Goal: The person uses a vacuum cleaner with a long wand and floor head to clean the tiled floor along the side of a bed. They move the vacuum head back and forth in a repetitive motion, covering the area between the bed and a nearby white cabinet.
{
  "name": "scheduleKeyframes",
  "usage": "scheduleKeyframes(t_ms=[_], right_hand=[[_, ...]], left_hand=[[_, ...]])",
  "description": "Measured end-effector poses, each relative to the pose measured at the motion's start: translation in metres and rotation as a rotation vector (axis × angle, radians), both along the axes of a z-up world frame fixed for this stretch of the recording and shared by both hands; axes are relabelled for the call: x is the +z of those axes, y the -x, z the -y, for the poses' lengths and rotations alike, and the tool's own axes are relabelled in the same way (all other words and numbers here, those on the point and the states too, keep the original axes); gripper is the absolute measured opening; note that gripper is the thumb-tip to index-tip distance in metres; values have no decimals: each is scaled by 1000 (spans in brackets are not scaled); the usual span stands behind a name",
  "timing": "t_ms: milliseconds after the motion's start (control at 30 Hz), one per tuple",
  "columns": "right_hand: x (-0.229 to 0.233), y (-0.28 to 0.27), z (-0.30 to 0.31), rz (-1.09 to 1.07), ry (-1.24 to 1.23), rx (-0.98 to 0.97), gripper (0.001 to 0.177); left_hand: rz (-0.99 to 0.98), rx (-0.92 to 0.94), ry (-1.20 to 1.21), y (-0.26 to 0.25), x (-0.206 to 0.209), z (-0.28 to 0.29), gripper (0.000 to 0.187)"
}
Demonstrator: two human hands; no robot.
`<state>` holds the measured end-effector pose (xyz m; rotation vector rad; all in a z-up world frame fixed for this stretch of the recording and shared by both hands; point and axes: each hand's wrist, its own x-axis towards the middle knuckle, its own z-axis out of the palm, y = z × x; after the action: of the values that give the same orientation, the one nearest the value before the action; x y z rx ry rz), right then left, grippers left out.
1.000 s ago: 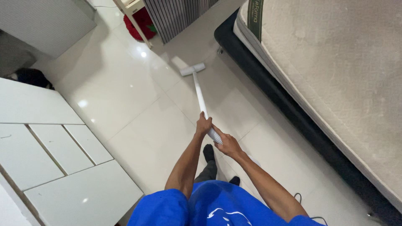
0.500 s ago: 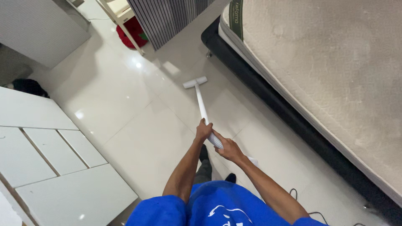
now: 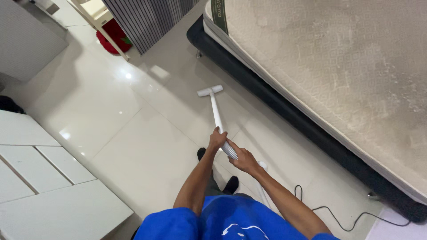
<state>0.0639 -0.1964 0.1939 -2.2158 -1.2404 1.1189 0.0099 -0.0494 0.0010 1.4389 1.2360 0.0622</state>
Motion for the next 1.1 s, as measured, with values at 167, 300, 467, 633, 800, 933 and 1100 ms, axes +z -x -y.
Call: scheduleKeyframes(t_ms=[167,300,467,633,800,933,1100], right_hand=[[-9,-3,-1,1,46,-21,90],[-17,-5,-26,1,51,-38,88],[-27,-11,-68,-24,42,-65,88],[-34,-21,-111,-28,34,-88,86],[-40,-34,-145,-12,-14,-109,88],[-45,-44,-159,-10,27,-122,89],[-48,-57,-163,29,4,-108,87]], left_hand=[[17,-20,-31,-8,-3,1,80],[-31,-48,11,-11,-7,-25,80],[11,-54,-53,-15,-14,-66,80],[-8,-93,-72,-27,-21,-113,80],[-11,-111,-80,-43,-25,-150,80],[-2,-130,-83,-55,-24,-165,82],[-8,-181,-118,-68,-21,-174,82]])
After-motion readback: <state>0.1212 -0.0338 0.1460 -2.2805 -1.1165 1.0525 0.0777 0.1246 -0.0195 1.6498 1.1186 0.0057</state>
